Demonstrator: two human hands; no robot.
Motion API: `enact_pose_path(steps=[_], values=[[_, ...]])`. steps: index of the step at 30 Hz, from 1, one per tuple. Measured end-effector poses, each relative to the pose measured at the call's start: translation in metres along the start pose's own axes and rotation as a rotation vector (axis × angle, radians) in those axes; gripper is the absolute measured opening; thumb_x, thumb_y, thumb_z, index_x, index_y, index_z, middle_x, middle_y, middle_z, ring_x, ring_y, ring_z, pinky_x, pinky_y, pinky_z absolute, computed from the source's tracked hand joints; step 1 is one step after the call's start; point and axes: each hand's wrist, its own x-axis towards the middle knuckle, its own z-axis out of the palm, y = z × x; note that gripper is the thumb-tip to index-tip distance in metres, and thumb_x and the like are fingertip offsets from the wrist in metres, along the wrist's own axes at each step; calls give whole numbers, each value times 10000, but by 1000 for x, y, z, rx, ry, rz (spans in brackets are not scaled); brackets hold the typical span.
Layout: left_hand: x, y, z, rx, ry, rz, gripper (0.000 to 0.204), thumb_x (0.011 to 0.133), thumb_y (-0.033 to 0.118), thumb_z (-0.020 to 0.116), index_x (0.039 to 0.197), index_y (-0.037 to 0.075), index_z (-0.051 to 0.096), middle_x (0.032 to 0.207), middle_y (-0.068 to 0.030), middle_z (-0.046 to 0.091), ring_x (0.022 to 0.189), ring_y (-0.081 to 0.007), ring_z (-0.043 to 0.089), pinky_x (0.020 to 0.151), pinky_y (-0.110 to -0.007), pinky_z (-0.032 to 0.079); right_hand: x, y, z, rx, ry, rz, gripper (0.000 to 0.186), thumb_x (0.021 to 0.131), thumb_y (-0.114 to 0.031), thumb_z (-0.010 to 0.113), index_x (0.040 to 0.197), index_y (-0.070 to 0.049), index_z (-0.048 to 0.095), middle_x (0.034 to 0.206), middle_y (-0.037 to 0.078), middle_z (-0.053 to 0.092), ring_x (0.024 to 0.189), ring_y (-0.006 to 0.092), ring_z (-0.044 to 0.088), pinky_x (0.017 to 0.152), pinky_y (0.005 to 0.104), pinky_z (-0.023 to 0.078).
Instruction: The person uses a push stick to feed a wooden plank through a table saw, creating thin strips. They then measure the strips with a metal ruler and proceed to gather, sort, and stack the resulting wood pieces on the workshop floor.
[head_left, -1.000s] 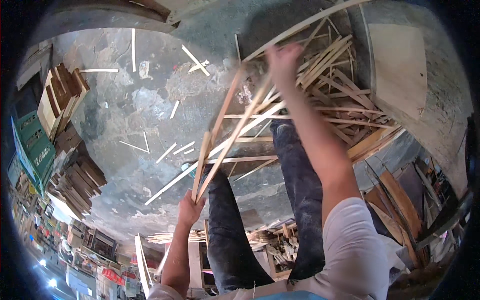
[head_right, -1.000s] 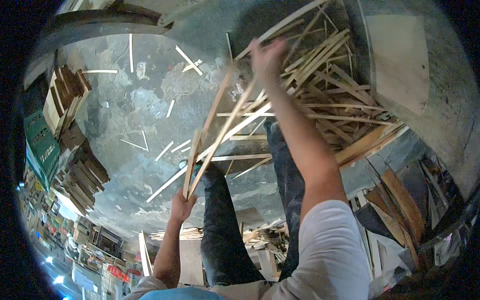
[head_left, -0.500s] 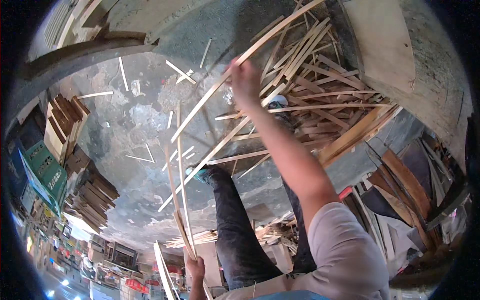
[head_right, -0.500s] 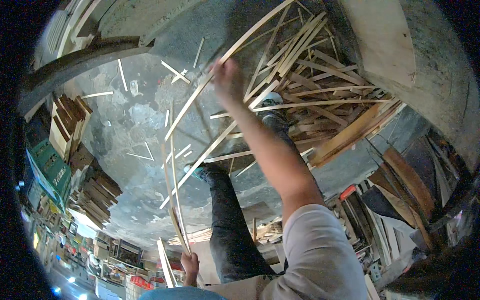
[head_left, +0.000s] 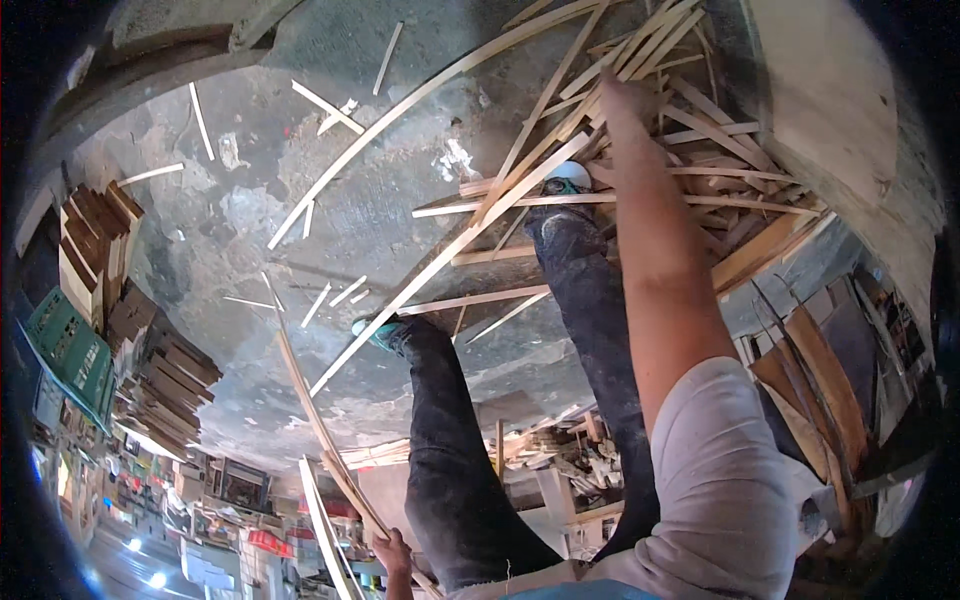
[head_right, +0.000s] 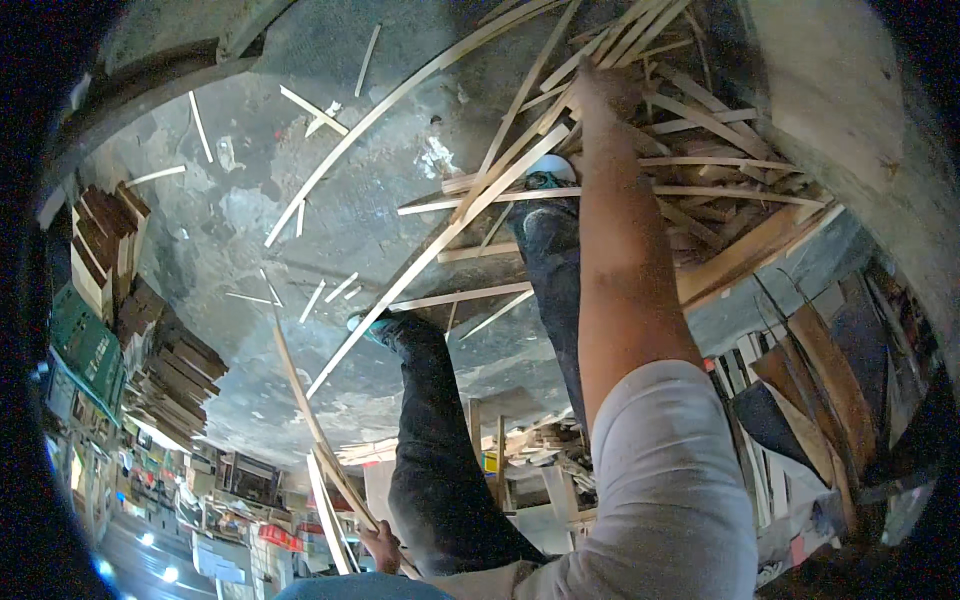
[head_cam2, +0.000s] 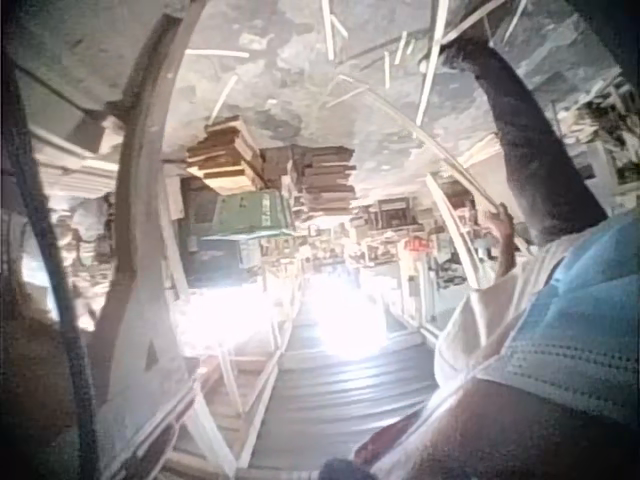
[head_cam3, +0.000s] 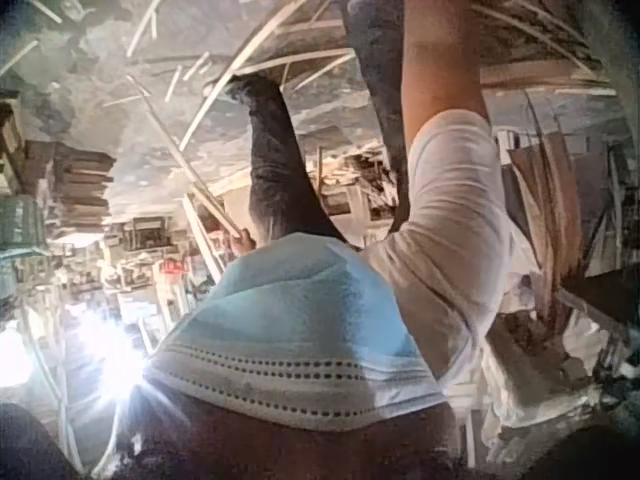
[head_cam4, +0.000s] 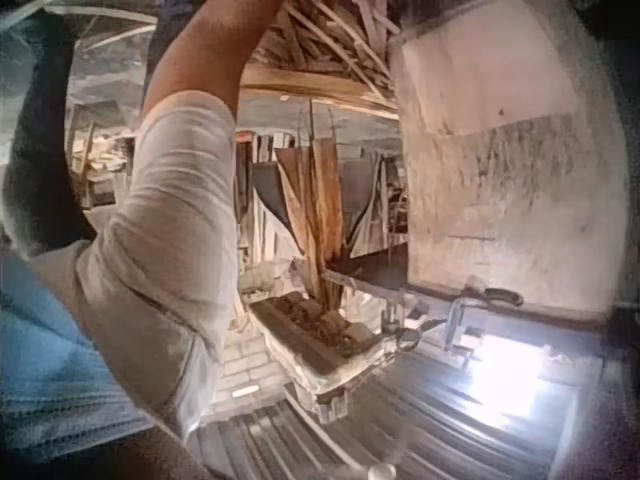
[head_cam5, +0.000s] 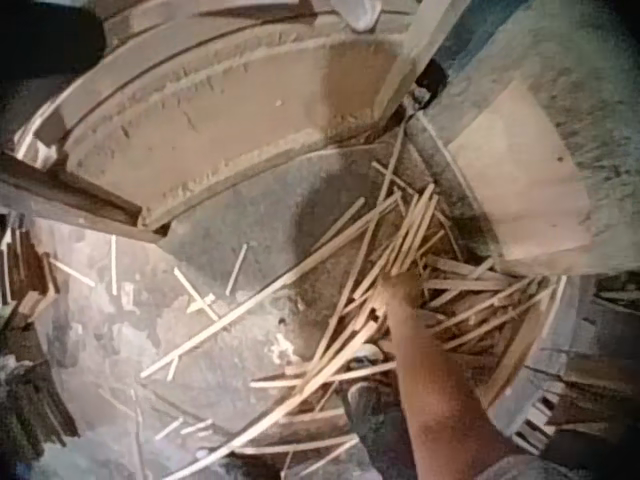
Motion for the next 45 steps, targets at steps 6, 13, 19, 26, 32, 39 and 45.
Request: enact_pose_path(steps=[6, 13, 19, 26, 32, 39, 45], values=[[9, -28, 16, 247, 43, 120, 309, 857, 202, 705, 956, -66, 589, 804, -147, 656, 669, -230, 622, 634, -359, 502, 54, -10, 38, -155, 91, -109, 1136, 872, -664, 617, 1529, 133, 145, 1544, 358, 273, 1413, 470, 359, 1132, 480, 399], [23, -64, 8, -18, 18, 80, 250, 847, 173, 698, 903, -50, 598, 707, -155, 634, 609, -254, 563, 625, -413, 487, 81, -9, 33, -298, 14, -225, 959, 876, -669, 579, 1506, 24, 374, 1480, 307, 410, 1240, 443, 538, 1090, 504, 422], [21, -59, 13, 134, 60, 204, 280, 842, 208, 692, 912, -47, 601, 701, -179, 631, 644, -298, 601, 656, -440, 497, 109, 20, 55, 541, -63, 50, 487, 962, -312, 601, 1317, 15, 535, 1244, 202, 589, 1096, 283, 593, 934, 445, 472], [-17, 8, 0, 25, -36, 54, 138, 862, 153, 580, 850, 32, 515, 562, -27, 507, 403, -141, 514, 388, -310, 426, 41, 9, -61, 1519, -234, 177, 168, 974, -204, 586, 997, -37, 585, 839, 63, 575, 799, 191, 572, 790, 337, 486], [-27, 12, -10, -70, -49, 109, 162, 875, 157, 620, 868, 17, 538, 572, -20, 514, 436, -127, 512, 407, -305, 413, -112, 9, -39, 975, -108, 319, 208, 939, -202, 662, 893, -32, 552, 791, 65, 577, 616, 160, 535, 580, 319, 458], [-33, 16, -13, 109, -31, 116, 188, 853, 171, 645, 824, -5, 587, 625, -36, 570, 517, -135, 522, 493, -328, 423, -292, 34, 149, 588, -124, 465, 571, 891, -195, 696, 1341, 54, 447, 1076, 222, 674, 895, 263, 706, 738, 381, 603], [-47, 28, -13, -38, -79, 168, 147, 876, 111, 641, 801, 6, 572, 624, -18, 574, 587, -106, 534, 540, -308, 445, -308, 26, 198, 697, -23, 409, 319, 792, -137, 696, 1038, 45, 605, 853, 152, 698, 656, 251, 688, 653, 384, 562]])
